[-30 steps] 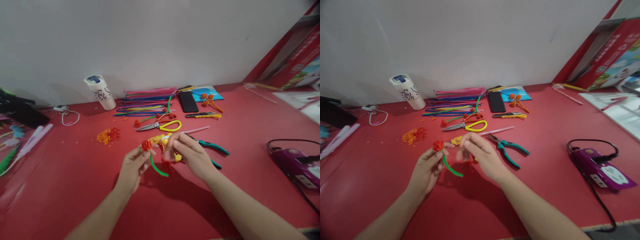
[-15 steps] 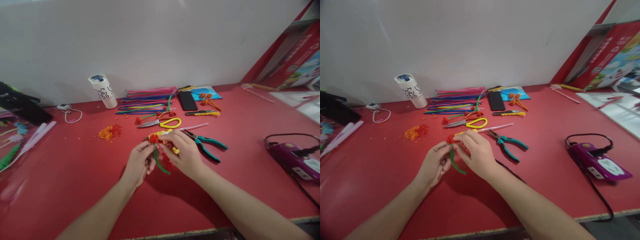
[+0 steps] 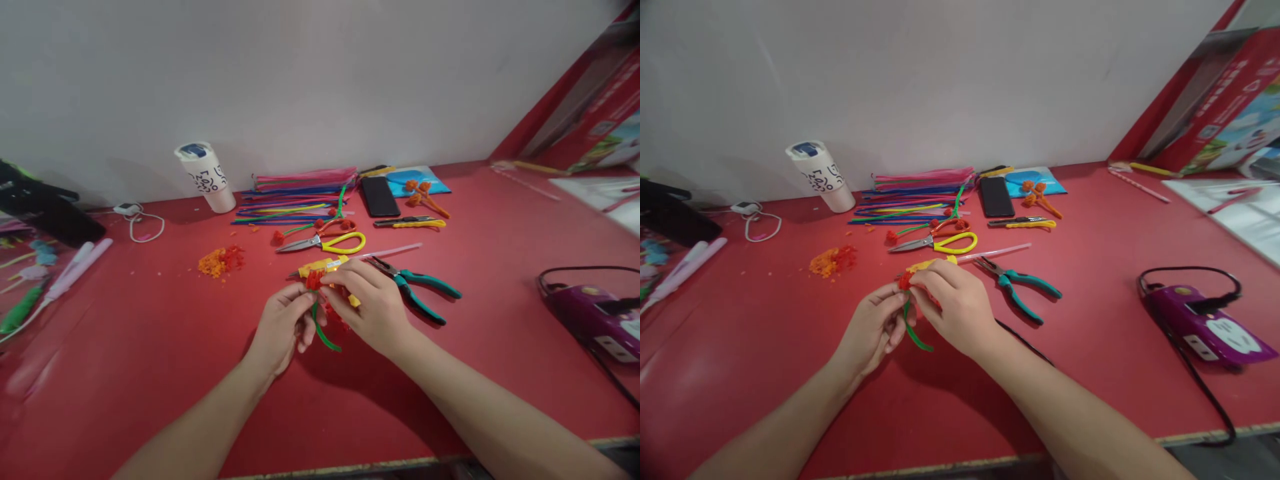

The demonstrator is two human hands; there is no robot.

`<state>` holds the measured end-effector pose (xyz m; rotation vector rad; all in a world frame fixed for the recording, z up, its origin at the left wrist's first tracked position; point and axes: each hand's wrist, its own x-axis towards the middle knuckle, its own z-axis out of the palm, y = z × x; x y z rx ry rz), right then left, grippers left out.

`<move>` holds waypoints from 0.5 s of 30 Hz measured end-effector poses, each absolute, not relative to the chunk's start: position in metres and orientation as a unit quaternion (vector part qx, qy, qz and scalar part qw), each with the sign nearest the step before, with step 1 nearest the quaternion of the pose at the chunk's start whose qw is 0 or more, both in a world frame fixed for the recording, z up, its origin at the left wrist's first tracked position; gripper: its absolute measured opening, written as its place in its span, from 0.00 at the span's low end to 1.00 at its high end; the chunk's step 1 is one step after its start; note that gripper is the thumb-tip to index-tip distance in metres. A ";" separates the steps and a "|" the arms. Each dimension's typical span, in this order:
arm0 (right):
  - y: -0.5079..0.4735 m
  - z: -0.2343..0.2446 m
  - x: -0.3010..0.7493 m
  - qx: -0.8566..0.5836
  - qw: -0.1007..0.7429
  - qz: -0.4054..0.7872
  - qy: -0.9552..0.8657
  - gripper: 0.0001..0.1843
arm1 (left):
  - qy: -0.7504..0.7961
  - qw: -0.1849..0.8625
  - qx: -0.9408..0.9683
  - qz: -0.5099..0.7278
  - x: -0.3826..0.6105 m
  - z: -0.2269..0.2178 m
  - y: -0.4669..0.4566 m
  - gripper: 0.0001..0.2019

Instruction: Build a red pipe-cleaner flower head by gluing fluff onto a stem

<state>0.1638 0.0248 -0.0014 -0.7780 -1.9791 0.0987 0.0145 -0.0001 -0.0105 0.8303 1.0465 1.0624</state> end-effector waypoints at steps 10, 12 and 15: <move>0.025 -0.002 0.165 -0.326 0.469 0.041 -0.820 0.05 | 0.463 0.660 0.369 0.462 0.015 -0.010 -0.001 0.07; 0.025 -0.002 0.164 -0.329 0.468 0.043 -0.819 0.05 | 0.462 0.659 0.371 0.463 0.015 -0.011 -0.001 0.07; 0.026 -0.002 0.164 -0.326 0.474 0.047 -0.816 0.05 | 0.465 0.656 0.373 0.463 0.014 -0.012 -0.002 0.08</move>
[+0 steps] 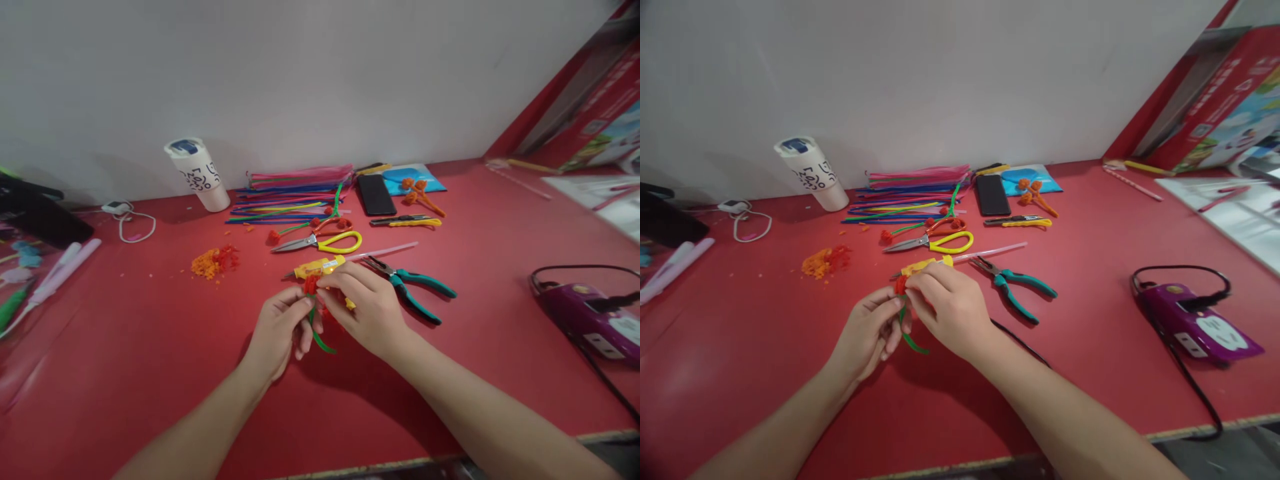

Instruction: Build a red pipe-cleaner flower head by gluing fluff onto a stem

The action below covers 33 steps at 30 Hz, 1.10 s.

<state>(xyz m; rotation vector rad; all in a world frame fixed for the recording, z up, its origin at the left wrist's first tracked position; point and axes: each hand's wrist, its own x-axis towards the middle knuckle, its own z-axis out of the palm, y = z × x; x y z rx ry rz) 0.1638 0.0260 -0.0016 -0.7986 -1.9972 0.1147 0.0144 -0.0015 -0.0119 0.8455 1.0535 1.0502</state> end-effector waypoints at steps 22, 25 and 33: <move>0.024 -0.004 0.165 -0.354 0.428 0.059 -0.830 0.07 | 0.589 0.570 0.430 0.378 0.017 -0.004 -0.003 0.09; 0.024 -0.004 0.166 -0.352 0.424 0.062 -0.832 0.07 | 0.594 0.551 0.450 0.375 0.016 -0.004 -0.005 0.09; 0.023 -0.002 0.166 -0.354 0.418 0.067 -0.834 0.07 | 0.594 0.529 0.471 0.381 0.013 -0.008 -0.007 0.09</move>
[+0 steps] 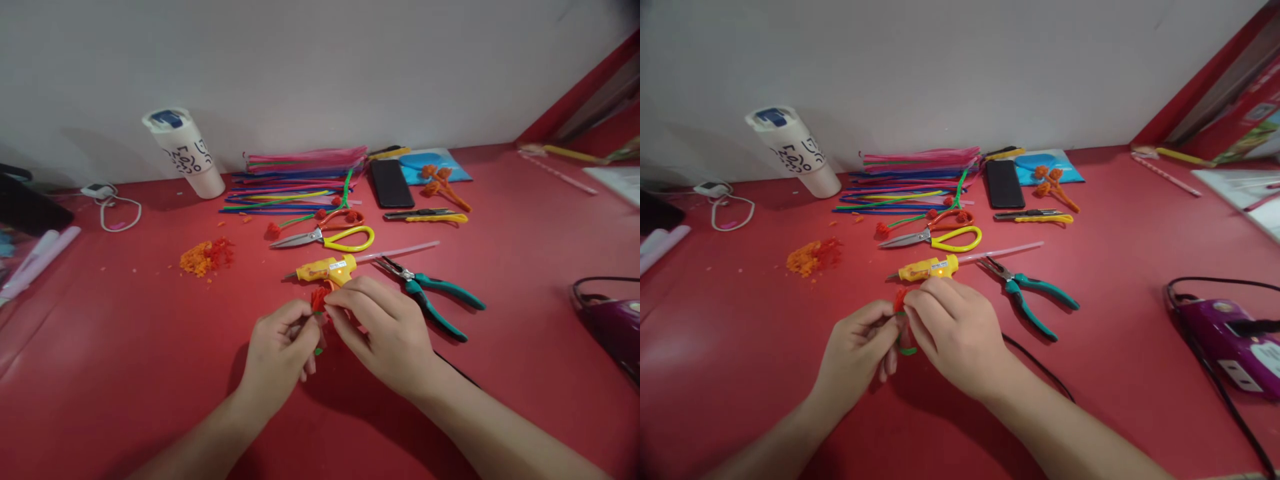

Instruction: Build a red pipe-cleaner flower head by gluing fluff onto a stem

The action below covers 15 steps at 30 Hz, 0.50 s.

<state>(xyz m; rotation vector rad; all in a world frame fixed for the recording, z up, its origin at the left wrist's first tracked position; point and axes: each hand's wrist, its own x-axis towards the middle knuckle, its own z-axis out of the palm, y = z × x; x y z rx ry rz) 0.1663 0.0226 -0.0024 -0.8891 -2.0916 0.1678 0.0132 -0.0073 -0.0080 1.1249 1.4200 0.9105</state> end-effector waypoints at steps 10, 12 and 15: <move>0.021 -0.003 0.165 -0.356 0.422 0.070 -0.831 0.06 | 0.595 0.525 0.469 0.388 0.016 -0.006 -0.006 0.07; 0.020 -0.003 0.165 -0.359 0.424 0.075 -0.828 0.06 | 0.597 0.521 0.471 0.388 0.016 -0.005 -0.007 0.07; 0.020 -0.003 0.164 -0.362 0.426 0.079 -0.825 0.05 | 0.598 0.517 0.471 0.391 0.016 -0.005 -0.007 0.06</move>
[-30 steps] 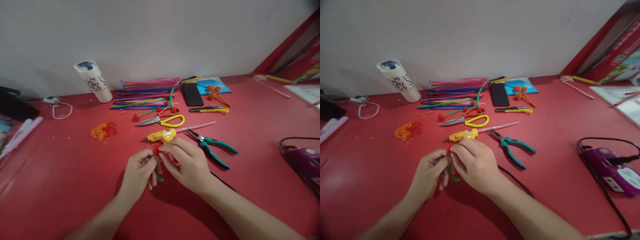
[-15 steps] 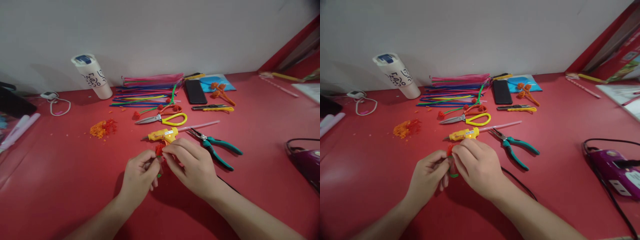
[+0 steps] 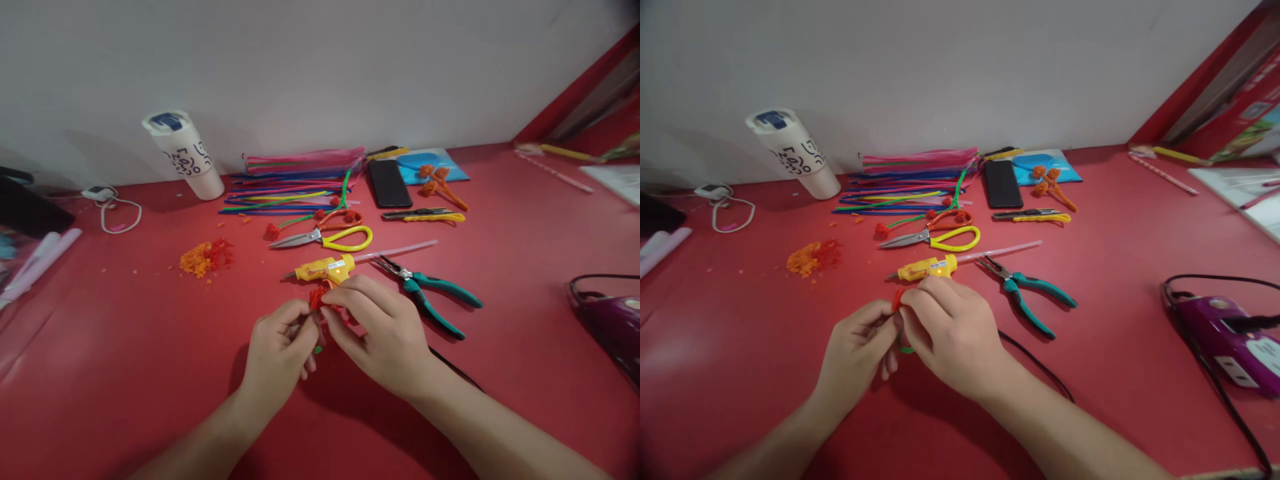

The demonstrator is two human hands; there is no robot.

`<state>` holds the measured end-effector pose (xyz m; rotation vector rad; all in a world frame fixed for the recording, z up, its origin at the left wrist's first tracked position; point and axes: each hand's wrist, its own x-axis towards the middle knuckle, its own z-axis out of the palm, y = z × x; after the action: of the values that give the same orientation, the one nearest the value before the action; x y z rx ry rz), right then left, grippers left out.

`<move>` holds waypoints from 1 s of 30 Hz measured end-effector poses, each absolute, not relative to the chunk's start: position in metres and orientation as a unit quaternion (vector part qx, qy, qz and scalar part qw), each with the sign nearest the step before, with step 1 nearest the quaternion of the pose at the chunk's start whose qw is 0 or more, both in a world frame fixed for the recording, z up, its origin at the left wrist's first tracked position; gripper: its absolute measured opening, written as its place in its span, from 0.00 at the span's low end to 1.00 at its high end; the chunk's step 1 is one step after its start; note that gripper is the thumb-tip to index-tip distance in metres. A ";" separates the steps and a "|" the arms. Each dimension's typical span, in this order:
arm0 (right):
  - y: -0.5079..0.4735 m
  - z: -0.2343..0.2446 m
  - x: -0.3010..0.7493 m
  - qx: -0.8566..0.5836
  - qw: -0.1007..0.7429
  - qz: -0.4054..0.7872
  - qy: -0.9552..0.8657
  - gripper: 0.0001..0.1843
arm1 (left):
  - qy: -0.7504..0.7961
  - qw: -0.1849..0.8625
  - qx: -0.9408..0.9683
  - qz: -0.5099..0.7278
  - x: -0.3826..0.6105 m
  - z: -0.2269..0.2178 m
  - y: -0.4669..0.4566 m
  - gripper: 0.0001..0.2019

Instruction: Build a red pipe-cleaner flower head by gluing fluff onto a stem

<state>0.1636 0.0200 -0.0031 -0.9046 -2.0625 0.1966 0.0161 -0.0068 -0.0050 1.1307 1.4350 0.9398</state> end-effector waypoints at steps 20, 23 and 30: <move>0.019 -0.001 0.165 -0.356 0.434 0.075 -0.824 0.06 | 0.577 0.569 0.430 0.398 0.017 -0.006 -0.006 0.05; 0.021 0.002 0.167 -0.350 0.458 0.097 -0.811 0.07 | 0.543 0.629 0.372 0.415 0.016 -0.008 -0.003 0.08; 0.028 -0.003 0.167 -0.368 0.413 0.062 -0.831 0.05 | 0.506 0.684 0.306 0.427 0.012 -0.012 0.000 0.09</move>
<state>0.1669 0.0278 -0.0026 -0.9251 -2.0897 0.1547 0.0124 0.0002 -0.0118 0.6850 1.1331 0.9580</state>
